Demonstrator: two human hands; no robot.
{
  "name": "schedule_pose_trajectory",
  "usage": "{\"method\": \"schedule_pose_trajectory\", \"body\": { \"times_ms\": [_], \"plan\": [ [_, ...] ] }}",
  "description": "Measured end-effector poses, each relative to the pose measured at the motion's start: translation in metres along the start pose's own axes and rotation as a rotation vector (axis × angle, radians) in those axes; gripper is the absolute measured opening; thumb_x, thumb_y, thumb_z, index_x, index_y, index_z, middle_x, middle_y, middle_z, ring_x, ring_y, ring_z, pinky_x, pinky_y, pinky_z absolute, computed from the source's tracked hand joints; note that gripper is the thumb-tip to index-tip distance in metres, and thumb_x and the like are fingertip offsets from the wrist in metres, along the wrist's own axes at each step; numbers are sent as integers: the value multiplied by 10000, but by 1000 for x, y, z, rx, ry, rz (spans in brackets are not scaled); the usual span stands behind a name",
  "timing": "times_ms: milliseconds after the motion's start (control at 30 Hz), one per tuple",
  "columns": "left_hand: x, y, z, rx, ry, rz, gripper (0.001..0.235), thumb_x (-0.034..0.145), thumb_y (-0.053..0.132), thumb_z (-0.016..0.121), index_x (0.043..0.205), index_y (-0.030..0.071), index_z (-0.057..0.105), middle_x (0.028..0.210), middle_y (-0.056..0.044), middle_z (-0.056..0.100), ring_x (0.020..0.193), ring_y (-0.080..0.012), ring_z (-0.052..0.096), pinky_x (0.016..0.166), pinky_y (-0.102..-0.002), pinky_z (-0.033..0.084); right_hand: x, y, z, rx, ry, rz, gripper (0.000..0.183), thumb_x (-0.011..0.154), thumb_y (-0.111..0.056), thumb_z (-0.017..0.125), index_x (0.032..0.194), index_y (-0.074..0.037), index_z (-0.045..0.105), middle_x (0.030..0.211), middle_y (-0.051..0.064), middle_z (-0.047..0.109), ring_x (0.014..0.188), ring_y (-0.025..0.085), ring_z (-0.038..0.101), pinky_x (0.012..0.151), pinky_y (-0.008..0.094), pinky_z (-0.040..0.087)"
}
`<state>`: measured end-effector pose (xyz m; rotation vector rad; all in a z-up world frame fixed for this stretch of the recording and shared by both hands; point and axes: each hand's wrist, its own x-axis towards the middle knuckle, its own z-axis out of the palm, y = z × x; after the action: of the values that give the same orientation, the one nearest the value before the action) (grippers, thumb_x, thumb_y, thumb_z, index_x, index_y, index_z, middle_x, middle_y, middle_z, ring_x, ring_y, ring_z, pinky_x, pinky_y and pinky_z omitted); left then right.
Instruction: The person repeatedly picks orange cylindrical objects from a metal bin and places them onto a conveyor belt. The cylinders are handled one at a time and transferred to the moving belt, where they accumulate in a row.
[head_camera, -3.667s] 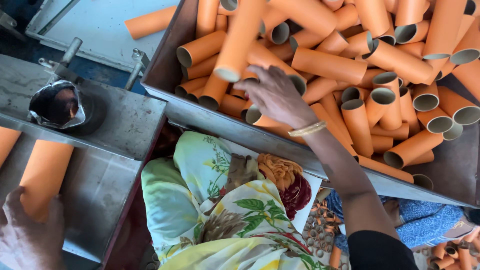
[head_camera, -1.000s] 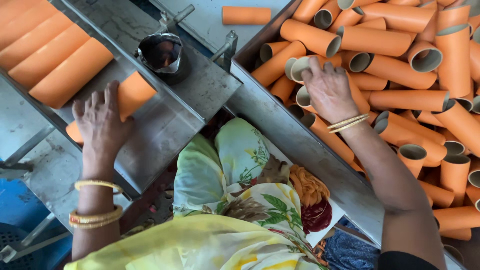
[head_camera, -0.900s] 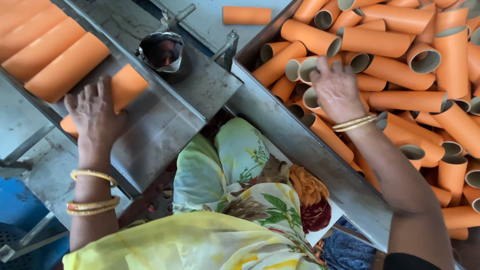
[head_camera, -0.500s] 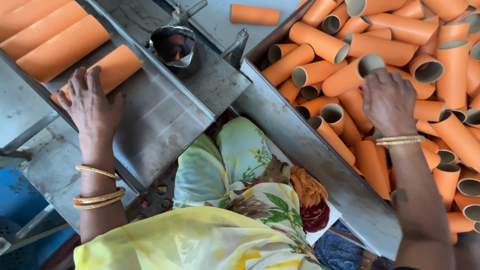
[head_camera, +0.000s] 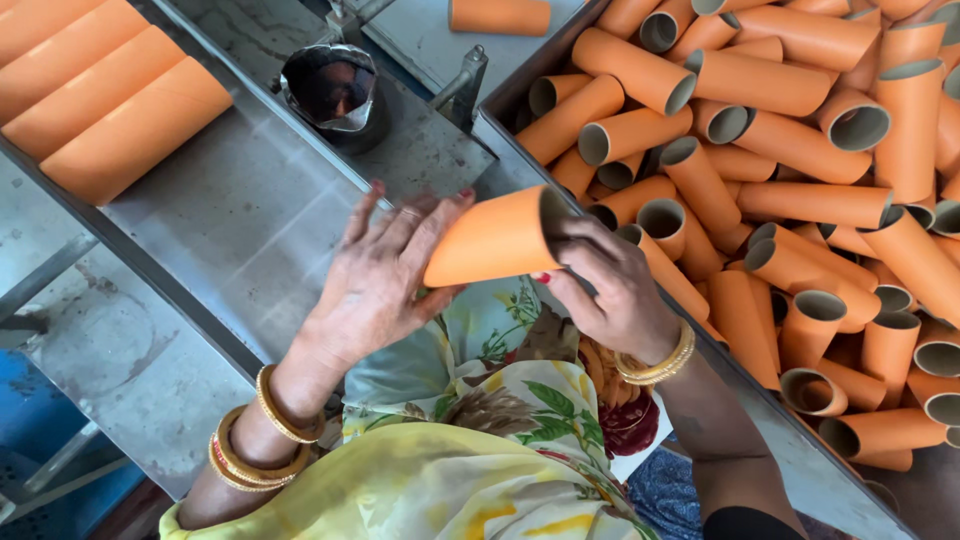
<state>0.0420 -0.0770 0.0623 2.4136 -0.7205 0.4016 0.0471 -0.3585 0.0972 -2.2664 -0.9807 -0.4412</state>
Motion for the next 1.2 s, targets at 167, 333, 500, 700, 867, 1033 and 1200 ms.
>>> {"method": "schedule_pose_trajectory", "body": {
  "times_ms": [167,333,500,700,867,1033,1200],
  "plan": [
    [-14,-52,-5,284,-5,-167,942,701,228,872,1536,133,447,1250,-140,662,1185,-338,635,1147,-553,413,-1,42,-29,-234,-124,353,341,1000,-218,643,1304,-69,604,1228,166,653,896,257,720,703,362,580],
    [-48,-132,-16,490,36,-407,858,782,256,848,1547,128,481,1225,-158,636,1198,-345,621,1167,-550,378,-30,93,-41,-693,-576,672,508,924,-562,649,1194,-133,681,1022,131,741,931,338,723,734,488,578],
    [-78,-194,-10,620,65,-486,762,791,247,828,1447,82,477,1291,-162,623,1312,-362,581,1181,-654,288,-47,123,-36,-641,-694,909,438,889,-482,619,1195,-185,716,1087,153,748,1016,371,701,866,517,548],
    [-100,-222,-1,670,79,-582,656,829,171,779,1421,104,503,1353,-142,595,1369,-354,524,1157,-737,216,-50,148,-50,-634,-744,867,378,880,-314,558,1201,-189,712,1147,143,743,1060,366,701,905,526,541],
    [-106,-216,-5,537,177,-599,768,806,299,842,1466,83,514,1459,-186,517,1425,-389,448,1135,-704,212,-68,213,-80,-647,-851,925,425,854,-338,577,1234,-227,730,1167,129,742,1096,358,687,956,511,529],
    [-101,-215,-8,422,294,-654,763,877,373,885,1499,116,524,1481,-183,514,1392,-394,444,1169,-637,206,-78,309,-104,-519,-1103,1049,566,1018,-538,518,1199,-14,636,1134,314,637,1013,453,633,861,521,574],
    [-98,-212,-11,364,375,-663,741,823,337,883,1440,111,541,1442,-168,535,1399,-376,431,1166,-607,211,-92,341,-100,-630,-994,1058,446,963,-454,592,1182,-74,668,1170,88,702,989,285,719,853,438,589]
  ]
}}
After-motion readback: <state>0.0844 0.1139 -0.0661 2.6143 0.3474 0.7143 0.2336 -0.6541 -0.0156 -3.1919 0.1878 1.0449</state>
